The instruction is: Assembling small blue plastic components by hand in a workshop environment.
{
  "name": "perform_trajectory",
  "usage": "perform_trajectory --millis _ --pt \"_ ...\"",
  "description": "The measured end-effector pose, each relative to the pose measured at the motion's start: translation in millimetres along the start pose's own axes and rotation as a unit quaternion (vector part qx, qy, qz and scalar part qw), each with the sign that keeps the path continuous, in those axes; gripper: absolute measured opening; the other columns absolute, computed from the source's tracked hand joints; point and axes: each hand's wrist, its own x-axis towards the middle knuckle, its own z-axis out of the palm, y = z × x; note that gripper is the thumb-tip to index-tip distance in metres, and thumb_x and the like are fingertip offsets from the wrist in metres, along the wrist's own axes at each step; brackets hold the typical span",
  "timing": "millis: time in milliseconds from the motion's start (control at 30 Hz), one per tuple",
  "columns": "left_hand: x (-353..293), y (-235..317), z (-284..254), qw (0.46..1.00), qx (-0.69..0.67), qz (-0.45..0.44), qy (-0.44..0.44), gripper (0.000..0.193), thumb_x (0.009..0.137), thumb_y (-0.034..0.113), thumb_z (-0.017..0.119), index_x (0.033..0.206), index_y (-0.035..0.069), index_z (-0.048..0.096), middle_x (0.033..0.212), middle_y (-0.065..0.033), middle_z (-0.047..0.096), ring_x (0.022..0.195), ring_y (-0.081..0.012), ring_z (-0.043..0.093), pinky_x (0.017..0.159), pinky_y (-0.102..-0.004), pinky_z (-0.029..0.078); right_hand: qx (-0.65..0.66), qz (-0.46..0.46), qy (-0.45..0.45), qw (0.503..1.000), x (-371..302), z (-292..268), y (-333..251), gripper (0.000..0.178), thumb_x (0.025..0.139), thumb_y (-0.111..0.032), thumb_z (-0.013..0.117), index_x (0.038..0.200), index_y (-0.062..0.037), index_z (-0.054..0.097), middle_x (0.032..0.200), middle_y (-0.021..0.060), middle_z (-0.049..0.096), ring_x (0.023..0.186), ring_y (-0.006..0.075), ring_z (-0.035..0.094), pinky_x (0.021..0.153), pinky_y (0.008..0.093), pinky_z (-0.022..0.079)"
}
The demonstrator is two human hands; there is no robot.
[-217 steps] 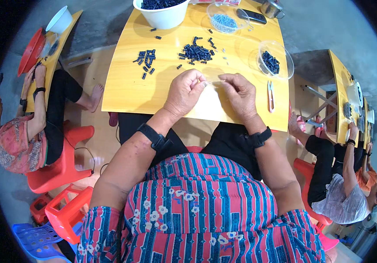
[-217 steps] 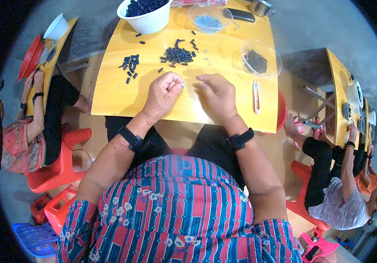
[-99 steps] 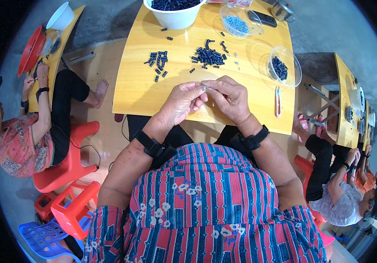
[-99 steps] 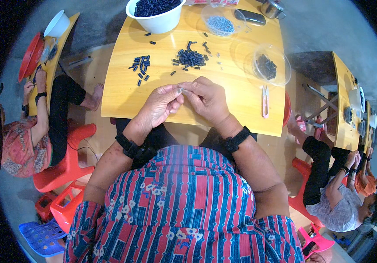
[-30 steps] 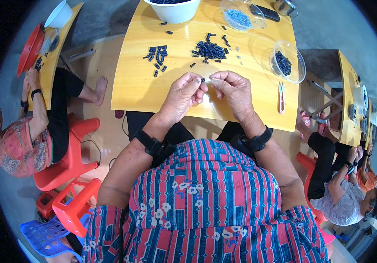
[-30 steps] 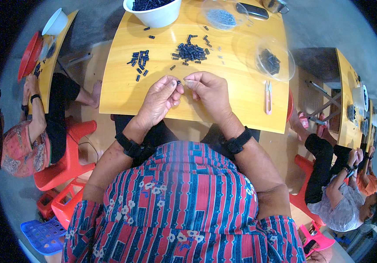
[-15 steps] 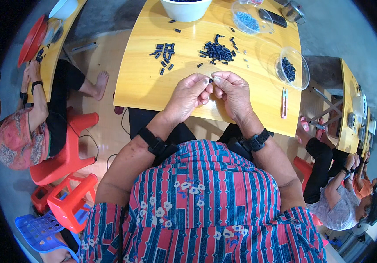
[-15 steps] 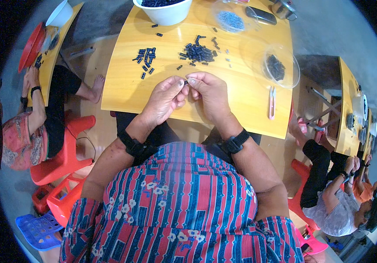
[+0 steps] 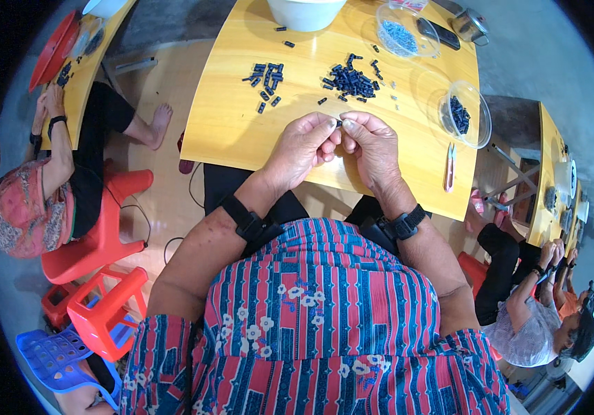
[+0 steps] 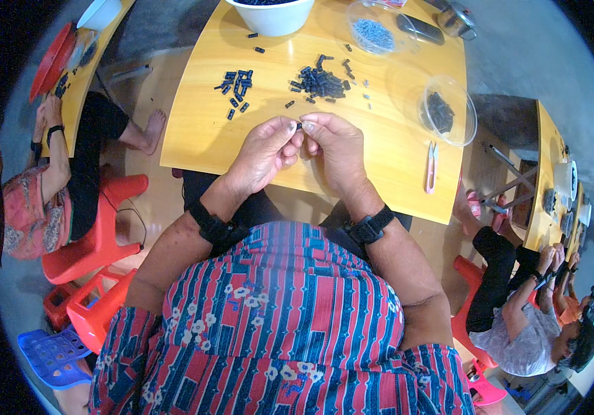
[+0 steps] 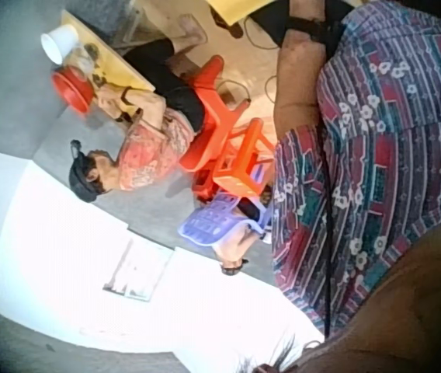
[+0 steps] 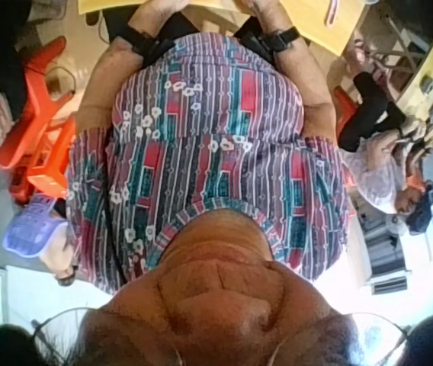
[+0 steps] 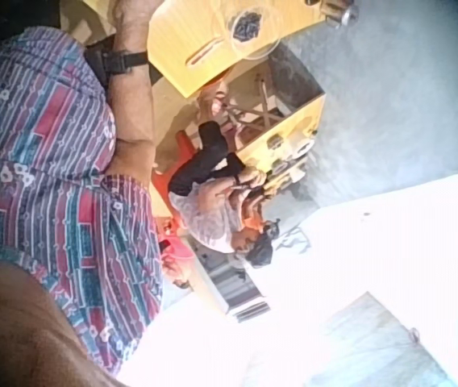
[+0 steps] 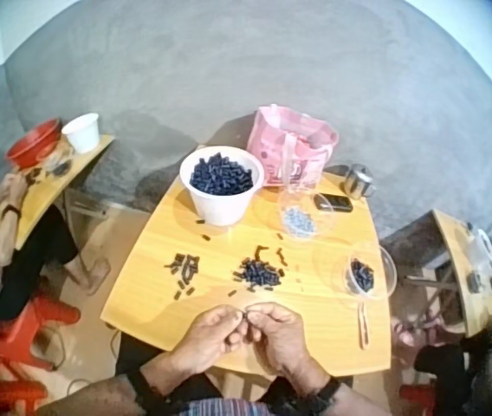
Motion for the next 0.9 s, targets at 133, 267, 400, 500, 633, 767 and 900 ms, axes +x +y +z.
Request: perform_trajectory --millis 133,267,400,500,633,767,900 --pt "0.6 0.7 3.2 1.000 -0.002 0.002 0.004 0.016 0.100 0.023 0.054 0.098 0.008 0.057 0.083 0.0017 0.055 0.067 -0.0048 0.045 0.058 -0.0199 0.039 0.006 -0.020 0.013 1.000 -1.7 1.0 1.0 0.012 0.090 0.002 0.060 0.100 0.0048 0.065 0.075 0.0065 0.063 0.061 0.0110 0.053 0.057 0.0249 0.044" --pt "0.5 1.3 4.6 1.000 -0.013 0.005 0.014 0.018 0.100 0.020 0.053 0.094 0.003 0.056 0.079 -0.0026 0.058 0.065 -0.0069 0.048 0.059 -0.0207 0.044 -0.007 -0.028 0.026 0.999 -3.1 2.5 2.7 0.012 0.089 0.004 0.059 0.100 0.0054 0.065 0.076 0.0074 0.063 0.062 0.0121 0.055 0.058 0.0256 0.046" --pt "1.1 0.4 4.9 1.000 0.007 0.012 0.007 0.018 0.100 0.021 0.054 0.094 0.004 0.057 0.078 -0.0039 0.057 0.070 -0.0097 0.053 0.058 -0.0203 0.042 -0.017 -0.066 0.015 0.998 -3.9 1.7 9.1 0.012 0.089 0.005 0.060 0.099 0.0060 0.066 0.077 0.0084 0.064 0.067 0.0126 0.059 0.062 0.0248 0.049" --pt "1.6 -1.2 3.2 1.000 0.006 0.023 0.011 0.018 0.099 0.020 0.054 0.093 0.003 0.057 0.077 -0.0038 0.057 0.068 -0.0104 0.054 0.058 -0.0204 0.043 -0.075 -0.112 0.022 0.991 -4.5 3.3 13.7 0.013 0.089 0.005 0.061 0.101 0.0057 0.066 0.080 0.0087 0.065 0.070 0.0121 0.060 0.065 0.0238 0.050" --pt "2.6 -2.6 4.8 0.999 -0.023 0.029 0.029 0.018 0.099 0.020 0.055 0.091 0.004 0.058 0.076 -0.0030 0.057 0.068 -0.0101 0.054 0.057 -0.0204 0.043 -0.177 -0.190 0.031 0.965 -4.2 4.2 17.1 0.017 0.088 0.005 0.062 0.104 0.0039 0.067 0.085 0.0068 0.066 0.071 0.0103 0.060 0.067 0.0230 0.051" --pt "1.6 -1.8 5.5 0.998 -0.046 0.024 0.028 0.018 0.098 0.021 0.057 0.089 0.005 0.058 0.076 -0.0014 0.056 0.068 -0.0097 0.053 0.058 -0.0207 0.043 -0.054 -0.161 0.035 0.985 -5.9 9.0 20.9 0.017 0.088 0.006 0.063 0.104 0.0030 0.067 0.086 0.0054 0.066 0.070 0.0096 0.060 0.066 0.0225 0.051" --pt "2.5 -3.5 7.7 0.998 -0.045 0.025 0.037 0.017 0.097 0.021 0.058 0.089 0.006 0.059 0.075 -0.0001 0.056 0.067 -0.0094 0.053 0.059 -0.0209 0.044 -0.096 -0.168 0.050 0.980 -5.5 6.0 21.5 0.016 0.087 0.006 0.064 0.103 0.0036 0.066 0.087 0.0061 0.067 0.071 0.0102 0.061 0.066 0.0221 0.052"
